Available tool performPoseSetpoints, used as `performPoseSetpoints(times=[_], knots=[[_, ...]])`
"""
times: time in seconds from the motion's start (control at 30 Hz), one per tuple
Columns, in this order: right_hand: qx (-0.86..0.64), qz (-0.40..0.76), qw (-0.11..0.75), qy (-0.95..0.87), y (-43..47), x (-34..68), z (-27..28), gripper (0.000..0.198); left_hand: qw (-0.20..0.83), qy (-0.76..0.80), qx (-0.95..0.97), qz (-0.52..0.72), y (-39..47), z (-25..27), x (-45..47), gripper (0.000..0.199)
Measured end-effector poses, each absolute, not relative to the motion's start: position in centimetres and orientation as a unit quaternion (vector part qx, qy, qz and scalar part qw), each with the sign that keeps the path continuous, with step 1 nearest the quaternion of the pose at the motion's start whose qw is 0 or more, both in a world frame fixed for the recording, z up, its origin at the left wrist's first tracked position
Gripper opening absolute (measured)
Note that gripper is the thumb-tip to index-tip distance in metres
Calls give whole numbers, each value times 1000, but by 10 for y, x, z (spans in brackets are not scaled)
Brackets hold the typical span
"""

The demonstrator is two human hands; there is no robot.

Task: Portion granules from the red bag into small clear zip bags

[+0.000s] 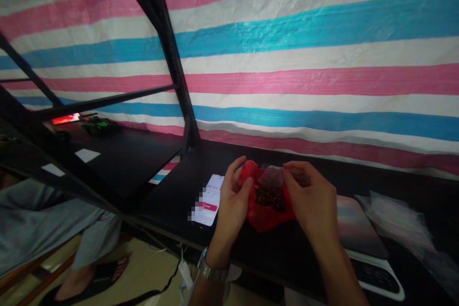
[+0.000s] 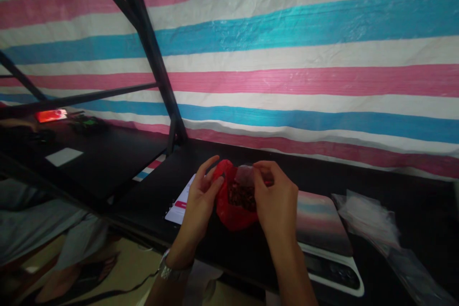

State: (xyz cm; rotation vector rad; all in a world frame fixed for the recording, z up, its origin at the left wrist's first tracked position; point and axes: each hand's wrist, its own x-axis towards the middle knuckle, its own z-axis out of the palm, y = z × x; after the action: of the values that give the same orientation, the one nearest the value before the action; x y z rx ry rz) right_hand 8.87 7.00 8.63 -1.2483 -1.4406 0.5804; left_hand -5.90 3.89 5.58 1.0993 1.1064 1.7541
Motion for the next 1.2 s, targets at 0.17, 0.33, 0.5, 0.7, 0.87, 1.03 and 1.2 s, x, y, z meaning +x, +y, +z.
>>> performPoseSetpoints(times=[0.17,0.33,0.5,0.7,0.87,1.03,1.2], knots=[[-508,248,557,-609,68,89,92,22,177,534,566,603,37,50,-60,32],[-502,250,567,-603,67,86,93,21,134,546,614,553,37,47,-63,31],[-499,223,570,-614,67,81,82,21,132,558,632,521,36,49,-66,26],[-492,238,576,-608,65,80,83,23,133,562,628,522,37,49,-68,19],[-481,279,591,-585,66,81,82,33,156,553,615,540,40,48,-68,18],[-495,279,513,-644,70,88,71,51,203,553,534,607,44,47,-68,14],[-539,215,426,-694,76,98,60,18,223,558,525,603,44,47,-68,14]])
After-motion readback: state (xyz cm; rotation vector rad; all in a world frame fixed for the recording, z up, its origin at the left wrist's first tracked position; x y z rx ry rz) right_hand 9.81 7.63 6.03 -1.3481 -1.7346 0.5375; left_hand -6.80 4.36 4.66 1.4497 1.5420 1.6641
